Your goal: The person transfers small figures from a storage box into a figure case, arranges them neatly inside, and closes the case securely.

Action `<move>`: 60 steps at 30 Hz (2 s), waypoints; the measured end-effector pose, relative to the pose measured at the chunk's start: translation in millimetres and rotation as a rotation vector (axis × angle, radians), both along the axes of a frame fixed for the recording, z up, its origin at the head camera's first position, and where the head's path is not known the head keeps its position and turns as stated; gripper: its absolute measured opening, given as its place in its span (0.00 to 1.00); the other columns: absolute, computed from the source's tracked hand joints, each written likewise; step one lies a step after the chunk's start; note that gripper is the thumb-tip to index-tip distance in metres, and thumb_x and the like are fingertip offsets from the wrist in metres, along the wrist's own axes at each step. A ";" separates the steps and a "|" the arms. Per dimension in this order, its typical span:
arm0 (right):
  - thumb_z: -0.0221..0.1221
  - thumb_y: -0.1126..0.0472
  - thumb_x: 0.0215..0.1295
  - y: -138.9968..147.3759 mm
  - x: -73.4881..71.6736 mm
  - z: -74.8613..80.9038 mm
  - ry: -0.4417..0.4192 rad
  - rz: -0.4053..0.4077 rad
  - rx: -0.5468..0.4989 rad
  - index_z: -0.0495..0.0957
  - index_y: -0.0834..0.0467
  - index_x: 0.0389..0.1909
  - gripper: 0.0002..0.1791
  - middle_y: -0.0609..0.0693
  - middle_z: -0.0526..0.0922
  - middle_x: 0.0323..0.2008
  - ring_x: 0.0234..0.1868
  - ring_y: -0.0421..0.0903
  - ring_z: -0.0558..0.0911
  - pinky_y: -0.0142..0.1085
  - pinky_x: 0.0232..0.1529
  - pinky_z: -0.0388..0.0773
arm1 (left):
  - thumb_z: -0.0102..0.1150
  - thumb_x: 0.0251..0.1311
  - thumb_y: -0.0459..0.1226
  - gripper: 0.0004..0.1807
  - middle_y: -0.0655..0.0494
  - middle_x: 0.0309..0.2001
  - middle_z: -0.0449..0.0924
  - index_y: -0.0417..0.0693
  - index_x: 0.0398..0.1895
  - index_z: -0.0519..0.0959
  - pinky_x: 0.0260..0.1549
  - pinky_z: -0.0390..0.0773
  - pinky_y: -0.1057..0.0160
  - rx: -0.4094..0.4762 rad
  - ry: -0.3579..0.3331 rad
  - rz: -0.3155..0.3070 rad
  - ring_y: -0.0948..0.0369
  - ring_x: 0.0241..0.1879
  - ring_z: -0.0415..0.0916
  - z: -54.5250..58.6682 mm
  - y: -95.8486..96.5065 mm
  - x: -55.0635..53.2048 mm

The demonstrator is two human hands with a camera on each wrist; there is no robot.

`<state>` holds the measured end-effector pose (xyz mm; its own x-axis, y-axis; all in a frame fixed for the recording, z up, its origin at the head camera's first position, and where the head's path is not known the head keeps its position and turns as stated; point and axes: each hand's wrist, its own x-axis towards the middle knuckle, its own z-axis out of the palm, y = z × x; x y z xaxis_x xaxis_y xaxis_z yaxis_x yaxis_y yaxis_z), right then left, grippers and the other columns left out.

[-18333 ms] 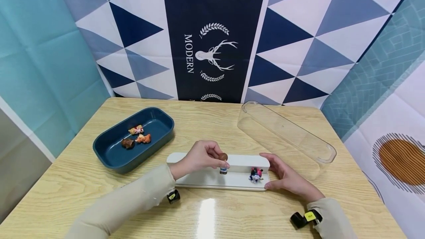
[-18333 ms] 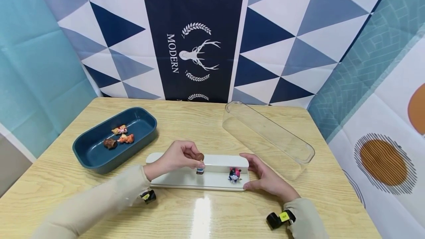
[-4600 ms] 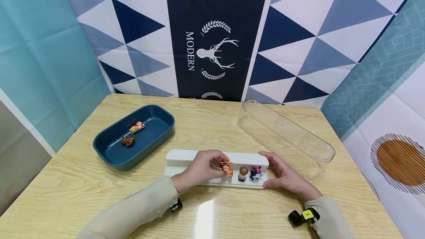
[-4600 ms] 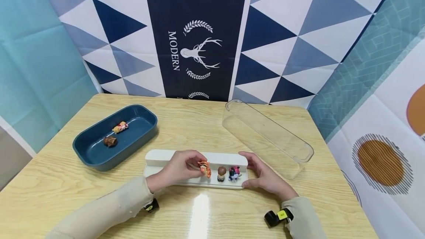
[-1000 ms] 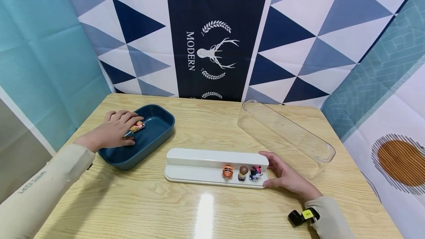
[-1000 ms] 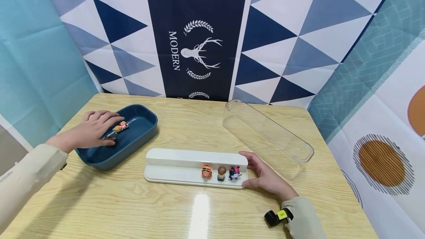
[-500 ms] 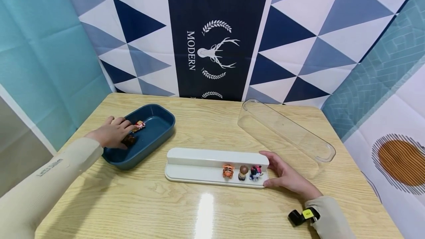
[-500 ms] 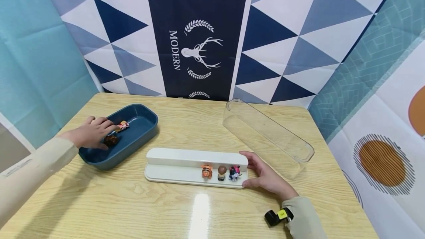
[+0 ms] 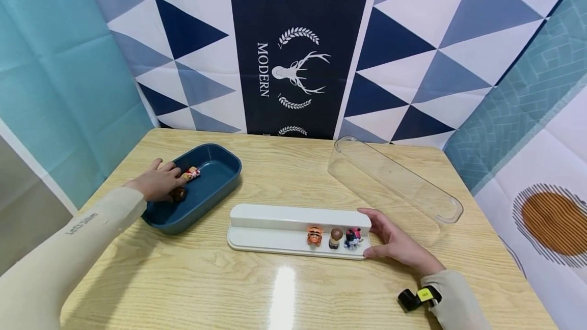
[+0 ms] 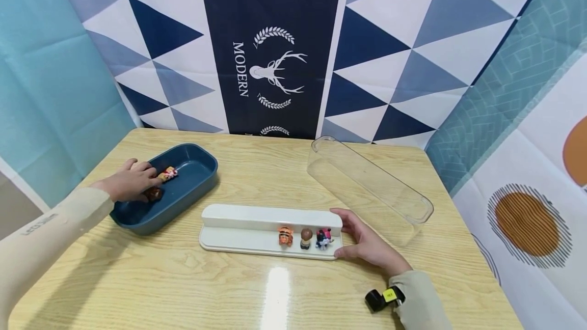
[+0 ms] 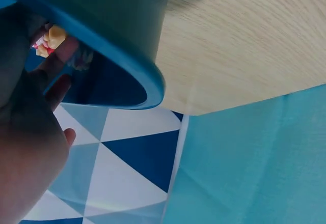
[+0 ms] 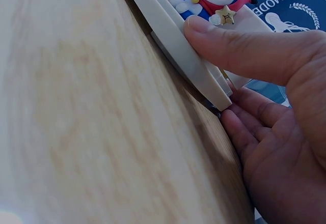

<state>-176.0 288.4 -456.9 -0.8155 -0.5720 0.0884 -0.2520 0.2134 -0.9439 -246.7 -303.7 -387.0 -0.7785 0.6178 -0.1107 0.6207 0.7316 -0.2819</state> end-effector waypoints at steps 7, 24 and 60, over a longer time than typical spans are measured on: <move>0.72 0.70 0.51 0.6 -1.4 -0.5 0.003 0.003 0.001 0.49 0.67 0.75 0.54 0.43 0.68 0.65 0.62 0.34 0.71 0.23 0.60 0.64 | 0.78 0.48 0.40 0.18 0.51 0.41 0.77 0.51 0.41 0.79 0.52 0.62 0.32 0.082 -0.040 0.026 0.44 0.50 0.69 2.6 -1.1 -2.2; 0.71 0.71 0.52 -0.8 -1.3 -1.6 0.020 0.017 -0.008 0.50 0.68 0.74 0.52 0.45 0.67 0.65 0.61 0.34 0.71 0.23 0.60 0.65 | 0.61 0.65 0.29 0.11 0.47 0.40 0.79 0.37 0.47 0.73 0.42 0.74 0.46 0.628 -0.144 0.110 0.51 0.39 0.76 49.5 10.2 -8.6; 0.72 0.69 0.52 0.1 0.4 0.6 0.004 0.009 0.004 0.49 0.67 0.75 0.53 0.40 0.68 0.65 0.61 0.34 0.72 0.23 0.60 0.64 | 0.50 0.71 0.25 0.13 0.55 0.48 0.77 0.54 0.46 0.77 0.37 0.82 0.66 1.864 -0.857 0.156 0.61 0.43 0.84 30.5 90.6 5.9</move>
<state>-175.6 288.5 -456.3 -0.8098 -0.5799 0.0891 -0.2578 0.2153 -0.9419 -240.8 -213.1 -356.5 -0.9277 0.3412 0.1514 0.0782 -0.2188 0.9726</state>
